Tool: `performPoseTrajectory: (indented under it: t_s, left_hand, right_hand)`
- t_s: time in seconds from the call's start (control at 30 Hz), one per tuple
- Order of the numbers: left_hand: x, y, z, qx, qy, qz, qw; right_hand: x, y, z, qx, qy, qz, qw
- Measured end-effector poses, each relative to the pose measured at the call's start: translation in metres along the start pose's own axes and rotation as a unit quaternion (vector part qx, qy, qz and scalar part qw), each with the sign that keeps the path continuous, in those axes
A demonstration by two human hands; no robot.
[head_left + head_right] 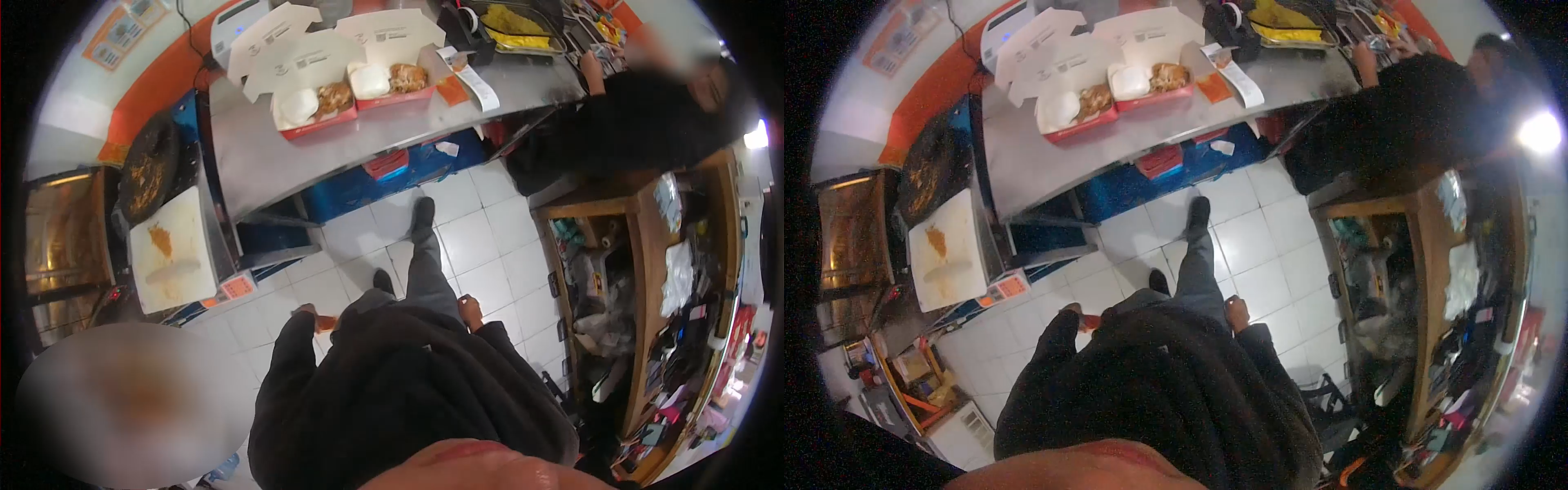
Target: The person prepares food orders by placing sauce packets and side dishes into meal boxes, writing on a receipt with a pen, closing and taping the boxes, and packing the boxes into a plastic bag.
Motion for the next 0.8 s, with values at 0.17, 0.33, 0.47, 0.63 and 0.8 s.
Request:
performPoseTrajectory:
  t_s: [0.17, 0.33, 0.47, 0.63, 0.8]
  left_hand:
    - [0.033, 0.045, -0.043, 0.016, 0.140, -0.084, 0.986]
    - [0.054, 0.134, -0.080, -0.050, 0.237, 0.082, 0.967]
    - [0.006, 0.180, -0.167, -0.067, 0.327, 0.100, 0.937]
    - [-0.096, 0.176, -0.314, -0.232, 0.209, 0.092, 0.945]
    - [-0.198, 0.129, -0.423, -0.418, 0.374, 0.103, 0.822]
  right_hand:
    - [0.110, -0.020, -0.058, -0.355, 0.092, -0.244, 0.898]
    - [0.195, -0.101, -0.179, -0.361, -0.079, -0.310, 0.876]
    - [0.219, -0.169, -0.230, -0.387, -0.161, -0.370, 0.829]
    - [0.234, -0.237, -0.275, -0.154, -0.244, -0.430, 0.856]
    - [0.215, -0.305, -0.333, -0.064, -0.330, -0.430, 0.838]
Point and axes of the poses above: each hand's wrist, its own x-axis towards the middle knuckle, its own z-axis out of the palm, y = z × x, the point moved 1 cm from there along x, towards the middle knuckle, and after that the axes turned 6 degrees about -z, right-handed, at the moved point
